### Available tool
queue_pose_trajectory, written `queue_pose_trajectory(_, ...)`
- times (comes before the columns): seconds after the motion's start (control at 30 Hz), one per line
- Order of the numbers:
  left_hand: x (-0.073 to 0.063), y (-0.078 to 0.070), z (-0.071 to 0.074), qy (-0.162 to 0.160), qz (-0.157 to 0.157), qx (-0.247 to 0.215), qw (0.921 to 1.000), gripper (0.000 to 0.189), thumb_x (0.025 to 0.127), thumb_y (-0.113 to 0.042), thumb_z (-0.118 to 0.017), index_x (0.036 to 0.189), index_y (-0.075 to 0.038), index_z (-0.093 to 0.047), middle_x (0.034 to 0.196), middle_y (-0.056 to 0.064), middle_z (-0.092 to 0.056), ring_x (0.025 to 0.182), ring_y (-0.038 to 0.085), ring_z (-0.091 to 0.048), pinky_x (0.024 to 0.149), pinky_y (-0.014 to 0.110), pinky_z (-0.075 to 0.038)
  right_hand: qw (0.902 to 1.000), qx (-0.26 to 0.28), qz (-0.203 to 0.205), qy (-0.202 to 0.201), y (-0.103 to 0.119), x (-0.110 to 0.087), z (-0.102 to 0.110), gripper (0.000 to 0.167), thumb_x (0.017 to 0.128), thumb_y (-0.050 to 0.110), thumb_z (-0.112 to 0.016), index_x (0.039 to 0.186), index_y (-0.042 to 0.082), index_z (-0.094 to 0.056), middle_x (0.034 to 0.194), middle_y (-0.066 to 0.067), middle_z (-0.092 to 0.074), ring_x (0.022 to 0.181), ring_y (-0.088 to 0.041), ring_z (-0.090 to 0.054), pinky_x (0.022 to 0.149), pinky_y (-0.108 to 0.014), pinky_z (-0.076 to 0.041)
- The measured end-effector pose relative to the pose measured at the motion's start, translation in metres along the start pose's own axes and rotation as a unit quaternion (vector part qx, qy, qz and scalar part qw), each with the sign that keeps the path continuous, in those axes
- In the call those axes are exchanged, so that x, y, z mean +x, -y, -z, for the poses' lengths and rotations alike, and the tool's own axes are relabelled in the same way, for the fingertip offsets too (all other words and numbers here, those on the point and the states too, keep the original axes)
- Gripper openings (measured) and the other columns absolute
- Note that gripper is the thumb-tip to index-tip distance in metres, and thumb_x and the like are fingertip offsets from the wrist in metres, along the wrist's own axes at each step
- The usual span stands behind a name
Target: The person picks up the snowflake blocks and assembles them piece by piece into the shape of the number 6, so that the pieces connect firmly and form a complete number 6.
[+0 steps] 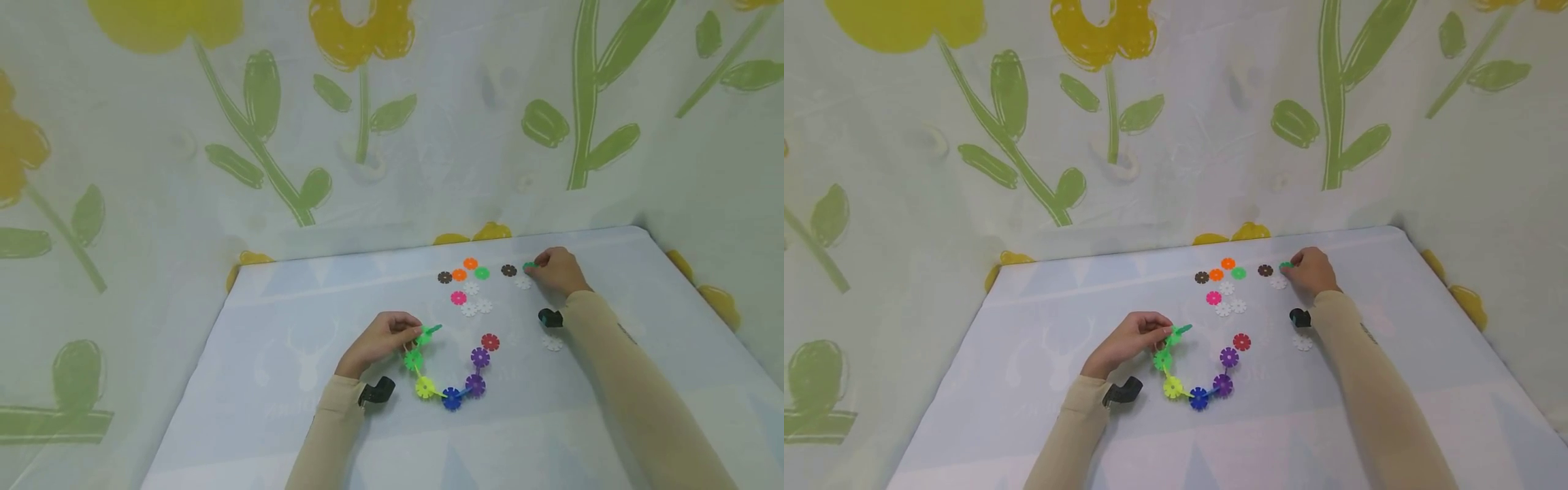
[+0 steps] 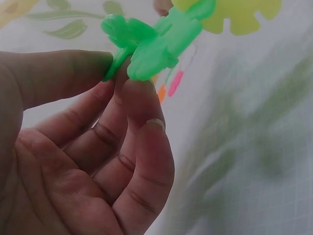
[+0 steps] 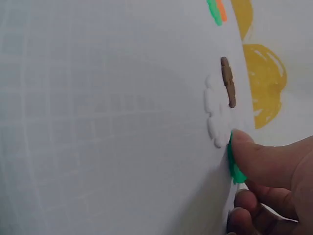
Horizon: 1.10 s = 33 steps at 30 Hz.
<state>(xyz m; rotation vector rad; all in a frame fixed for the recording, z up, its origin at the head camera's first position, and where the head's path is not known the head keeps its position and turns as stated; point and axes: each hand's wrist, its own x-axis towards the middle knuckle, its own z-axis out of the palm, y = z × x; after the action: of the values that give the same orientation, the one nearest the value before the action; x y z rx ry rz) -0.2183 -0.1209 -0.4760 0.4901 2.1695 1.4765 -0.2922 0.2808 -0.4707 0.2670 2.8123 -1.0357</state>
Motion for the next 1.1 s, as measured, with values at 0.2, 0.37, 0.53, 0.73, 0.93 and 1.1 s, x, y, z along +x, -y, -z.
queue_pose_trajectory(0.2,0.000,-0.001,0.000,0.003,0.006,0.000,1.0000,0.023,0.103,-0.020,-0.063,0.115,-0.001,-0.070,0.087,0.003,-0.070,0.075,0.013,-0.061,0.070,0.026,-0.053,0.9998,0.008,-0.010,0.016,0.004,-0.003,0.002,0.043,0.102,0.026,-0.060,0.127,-0.009,-0.056,0.126,-0.028,-0.057,0.116,-0.042,-0.053,0.107,-0.058,-0.046)
queue_pose_trajectory(0.37,0.001,-0.002,0.000,0.003,0.004,0.005,1.0000,0.023,0.103,-0.019,-0.063,0.115,0.000,-0.070,0.088,0.003,-0.071,0.074,0.012,-0.061,0.071,0.026,-0.053,0.9989,0.033,0.028,0.019,0.015,-0.013,0.000,0.041,0.104,0.026,-0.058,0.126,-0.008,-0.060,0.121,-0.026,-0.063,0.107,-0.036,-0.059,0.092,-0.044,-0.053)
queue_pose_trajectory(0.53,0.001,0.000,-0.001,0.006,0.004,0.002,1.0000,0.023,0.103,-0.019,-0.063,0.114,0.000,-0.070,0.088,0.002,-0.071,0.075,0.012,-0.061,0.071,0.026,-0.054,0.9964,0.072,0.040,0.021,0.038,-0.030,-0.007,0.041,0.105,0.033,-0.060,0.128,-0.001,-0.064,0.120,-0.021,-0.067,0.100,-0.029,-0.061,0.079,-0.028,-0.053)
queue_pose_trajectory(0.73,0.000,0.000,-0.002,0.006,0.006,-0.002,1.0000,0.023,0.103,-0.019,-0.064,0.114,0.000,-0.070,0.087,0.001,-0.071,0.074,0.012,-0.061,0.071,0.026,-0.054,0.9918,0.115,0.052,0.022,0.069,-0.052,-0.015,0.035,0.105,0.029,-0.061,0.128,0.003,-0.066,0.116,-0.020,-0.072,0.099,-0.032,-0.067,0.079,-0.024,-0.056)
queue_pose_trajectory(0.93,0.000,0.000,-0.003,0.007,0.003,0.001,1.0000,0.023,0.103,-0.018,-0.063,0.115,0.001,-0.070,0.089,0.004,-0.072,0.074,0.011,-0.062,0.070,0.026,-0.054,0.9825,0.161,0.086,0.034,0.087,-0.072,-0.023,0.034,0.105,0.026,-0.062,0.126,0.001,-0.068,0.113,-0.021,-0.074,0.099,-0.037,-0.069,0.078,-0.020,-0.057)
queue_pose_trajectory(1.1,0.001,-0.001,-0.003,0.009,0.002,-0.003,1.0000,0.025,0.103,-0.019,-0.062,0.115,0.002,-0.069,0.088,0.004,-0.072,0.074,0.011,-0.062,0.070,0.026,-0.055,0.9732,0.199,0.107,0.045,0.093,-0.084,-0.035,0.031,0.103,0.023,-0.065,0.123,0.000,-0.070,0.108,-0.020,-0.075,0.095,-0.039,-0.070,0.076,-0.020,-0.058)
